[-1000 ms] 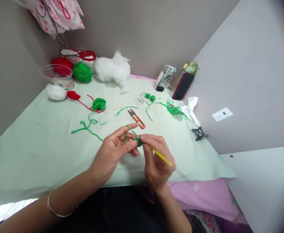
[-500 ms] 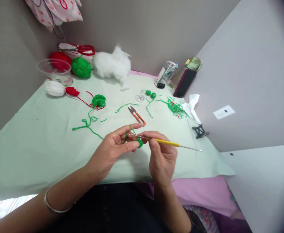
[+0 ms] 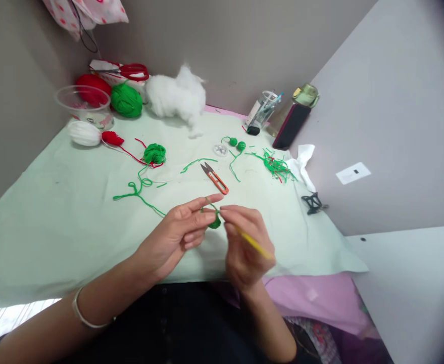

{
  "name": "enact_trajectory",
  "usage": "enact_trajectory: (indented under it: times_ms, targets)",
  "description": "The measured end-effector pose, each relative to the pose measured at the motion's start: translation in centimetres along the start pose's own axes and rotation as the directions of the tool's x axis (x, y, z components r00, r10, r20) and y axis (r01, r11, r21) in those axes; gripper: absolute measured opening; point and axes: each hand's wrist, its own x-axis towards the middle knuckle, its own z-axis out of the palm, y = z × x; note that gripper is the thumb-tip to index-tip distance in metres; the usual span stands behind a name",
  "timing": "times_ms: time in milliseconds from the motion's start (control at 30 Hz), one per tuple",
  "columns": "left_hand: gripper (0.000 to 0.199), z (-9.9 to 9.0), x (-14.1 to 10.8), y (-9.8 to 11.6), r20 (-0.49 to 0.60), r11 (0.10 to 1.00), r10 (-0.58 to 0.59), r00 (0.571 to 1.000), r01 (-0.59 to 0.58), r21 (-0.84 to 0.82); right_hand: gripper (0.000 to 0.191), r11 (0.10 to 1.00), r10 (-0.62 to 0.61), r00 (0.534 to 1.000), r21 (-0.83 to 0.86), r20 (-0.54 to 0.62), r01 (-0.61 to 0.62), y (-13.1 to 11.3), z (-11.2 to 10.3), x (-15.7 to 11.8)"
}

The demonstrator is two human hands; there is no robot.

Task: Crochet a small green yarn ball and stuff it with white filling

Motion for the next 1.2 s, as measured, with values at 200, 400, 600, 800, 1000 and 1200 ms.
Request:
enact_trajectory:
  times_ms: [200, 400, 600, 800, 1000, 1200]
  targets:
    - [0.044, -0.4, 0.0, 0.1, 0.008, 0.990, 0.102, 0.995, -0.102, 0.100, 0.018, 0.842, 0.368, 0.929, 0.408, 0.044, -0.353, 0.1, -0.2, 0.9]
    - [0.047, -0.6, 0.0, -0.3, 0.018, 0.962, 0.119, 0.993, -0.120, 0.245, 0.016, 0.756, 0.449, 0.885, 0.476, 0.124, -0.450, 0.6, -0.3, 0.6]
    - [0.038, -0.8, -0.3, -0.1, -0.001, 0.954, 0.159, 0.987, -0.154, 0.259, 0.017, 0.683, 0.468, 0.867, 0.554, 0.168, -0.476, 0.8, -0.7, 0.9]
    - [0.039, -1.2, -0.4, -0.4, -0.008, 0.923, 0.192, 0.981, -0.178, 0.342, 0.020, 0.897, 0.317, 0.944, 0.294, 0.089, -0.329, -0.4, -1.3, 0.7]
    - [0.038, -1.2, -0.4, -0.9, -0.034, 0.860, 0.292, 0.956, -0.247, 0.446, 0.024, 0.997, -0.073, 0.989, 0.026, 0.127, 0.070, -0.4, -1.2, 0.1]
    - [0.042, -0.8, -0.5, -1.0, -0.049, 0.831, 0.335, 0.941, -0.270, 0.486, 0.022, 0.989, -0.145, 0.989, 0.048, 0.025, 0.143, 0.1, -0.4, -0.4]
